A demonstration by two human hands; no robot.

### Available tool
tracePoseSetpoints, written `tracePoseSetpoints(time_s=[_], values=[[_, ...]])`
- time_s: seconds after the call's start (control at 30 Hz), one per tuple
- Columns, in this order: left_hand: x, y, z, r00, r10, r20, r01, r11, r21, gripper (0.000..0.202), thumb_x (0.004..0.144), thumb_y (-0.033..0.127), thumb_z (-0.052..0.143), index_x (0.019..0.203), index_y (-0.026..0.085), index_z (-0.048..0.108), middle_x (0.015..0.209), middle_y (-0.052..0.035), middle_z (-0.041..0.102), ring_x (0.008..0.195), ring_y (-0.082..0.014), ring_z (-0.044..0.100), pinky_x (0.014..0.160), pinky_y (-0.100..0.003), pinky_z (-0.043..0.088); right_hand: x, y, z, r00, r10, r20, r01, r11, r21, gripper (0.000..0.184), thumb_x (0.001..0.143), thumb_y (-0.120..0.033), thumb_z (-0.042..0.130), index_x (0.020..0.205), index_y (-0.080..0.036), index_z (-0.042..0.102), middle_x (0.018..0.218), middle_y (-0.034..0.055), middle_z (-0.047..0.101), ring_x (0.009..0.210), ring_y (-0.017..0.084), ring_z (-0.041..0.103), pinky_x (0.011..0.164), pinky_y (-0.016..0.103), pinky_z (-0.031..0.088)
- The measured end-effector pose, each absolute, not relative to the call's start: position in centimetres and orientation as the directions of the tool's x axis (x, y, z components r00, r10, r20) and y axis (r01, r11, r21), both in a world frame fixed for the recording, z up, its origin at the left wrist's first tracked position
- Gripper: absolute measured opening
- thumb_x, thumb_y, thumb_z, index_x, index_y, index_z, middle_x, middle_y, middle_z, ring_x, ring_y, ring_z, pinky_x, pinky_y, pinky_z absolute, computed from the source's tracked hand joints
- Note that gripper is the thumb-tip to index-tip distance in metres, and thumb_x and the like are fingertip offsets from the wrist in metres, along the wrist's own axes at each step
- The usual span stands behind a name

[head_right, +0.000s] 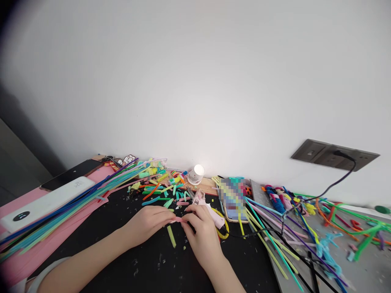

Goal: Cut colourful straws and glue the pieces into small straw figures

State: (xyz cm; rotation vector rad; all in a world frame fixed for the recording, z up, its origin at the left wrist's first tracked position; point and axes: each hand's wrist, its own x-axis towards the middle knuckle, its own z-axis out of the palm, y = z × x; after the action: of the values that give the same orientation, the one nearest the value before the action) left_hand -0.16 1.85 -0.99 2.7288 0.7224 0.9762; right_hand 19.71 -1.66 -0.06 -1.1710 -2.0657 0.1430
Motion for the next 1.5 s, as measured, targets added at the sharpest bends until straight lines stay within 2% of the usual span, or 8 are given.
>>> tracePoseSetpoints(time_s=[0.3,0.83,1.5], values=[[-0.16,1.74,-0.98,0.667,0.497,0.556,0.394,-0.868,0.302,0.024,0.094,0.020,0.038,0.092,0.015,0.061,0.080,-0.0040,0.065,0.070,-0.0127,0.061,0.064,-0.022,0.048,19.58,-1.67,0.26,-0.304,0.755,0.581,0.695,0.593,-0.407,0.010,0.080,-0.017,0.054,0.076,-0.021,0.063,0.090,0.0069,0.061,0.084,0.020,0.059,0.072,0.034,0.050],[-0.15,1.64,-1.21,0.651,0.562,0.510,0.406,-0.826,0.392,0.023,0.093,0.022,0.038,0.095,0.016,0.060,0.082,-0.0037,0.065,0.072,-0.0138,0.060,0.065,-0.023,0.047,19.60,-1.79,0.16,-0.303,0.789,0.534,0.694,0.567,-0.445,0.009,0.079,-0.014,0.055,0.077,-0.020,0.061,0.092,0.0069,0.059,0.088,0.021,0.057,0.076,0.034,0.048],[-0.18,1.63,-1.34,0.656,0.573,0.491,0.411,-0.817,0.404,0.024,0.093,0.022,0.038,0.096,0.016,0.061,0.083,-0.0037,0.066,0.074,-0.0145,0.061,0.066,-0.024,0.046,19.68,-1.74,-0.09,-0.311,0.803,0.508,0.685,0.560,-0.466,0.009,0.082,-0.015,0.054,0.079,-0.020,0.061,0.093,0.0071,0.057,0.089,0.020,0.055,0.077,0.033,0.046]])
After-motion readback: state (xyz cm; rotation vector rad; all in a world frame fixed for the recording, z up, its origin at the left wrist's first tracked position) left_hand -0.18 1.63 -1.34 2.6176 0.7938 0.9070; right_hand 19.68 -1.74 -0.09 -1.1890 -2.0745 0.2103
